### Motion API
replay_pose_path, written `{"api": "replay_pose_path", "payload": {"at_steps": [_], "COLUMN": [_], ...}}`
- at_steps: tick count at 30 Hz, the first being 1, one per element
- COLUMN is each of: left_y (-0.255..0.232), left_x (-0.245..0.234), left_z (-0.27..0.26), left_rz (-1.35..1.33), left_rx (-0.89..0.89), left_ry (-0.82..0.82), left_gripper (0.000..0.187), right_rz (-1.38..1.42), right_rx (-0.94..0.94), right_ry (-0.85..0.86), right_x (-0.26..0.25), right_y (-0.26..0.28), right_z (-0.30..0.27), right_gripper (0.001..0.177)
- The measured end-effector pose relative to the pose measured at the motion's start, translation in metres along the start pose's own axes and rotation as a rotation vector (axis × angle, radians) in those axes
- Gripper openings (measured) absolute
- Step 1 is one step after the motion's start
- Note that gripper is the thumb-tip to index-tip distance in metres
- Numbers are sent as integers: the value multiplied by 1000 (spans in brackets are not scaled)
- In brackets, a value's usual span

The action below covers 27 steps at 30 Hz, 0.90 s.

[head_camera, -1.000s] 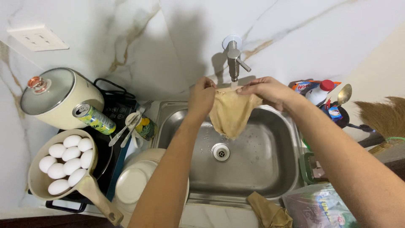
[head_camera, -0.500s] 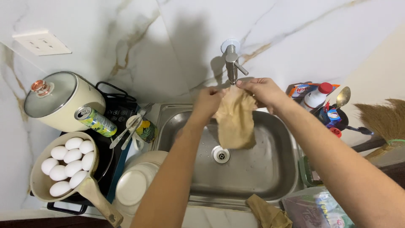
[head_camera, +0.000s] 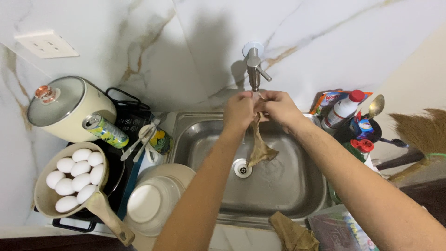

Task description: Cleaning the interior and door of a small refrigerator with a damp cloth.

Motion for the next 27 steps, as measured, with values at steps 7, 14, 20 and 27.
{"api": "replay_pose_path", "payload": {"at_steps": [7,14,20,27], "left_y": [50,47,88,65], "left_x": [23,20,-5,9], "left_z": [16,6,74,85], "left_rz": [-164,378,246,-268], "left_rx": [3,106,127,-212], "left_ry": [108,-261,-200,197], "left_gripper": [66,36,27,33], "right_rz": [501,669,513,-95], "right_rx": [333,193,-36,403], "right_ry": [-367,-429,-650,-409], "right_x": [0,-9,-42,-35], "right_y": [22,82,67,-44], "right_z": [-3,-15,-32,-48], "right_gripper": [20,23,21,20]}}
Point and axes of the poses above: each hand's wrist, its own z-axis towards the middle knuckle, its own x-axis out of the palm, y = z × x, the point moved 2 cm from there along z, towards the middle knuckle, and after that the axes turned 14 degrees about -x, right-handed, at the moved point
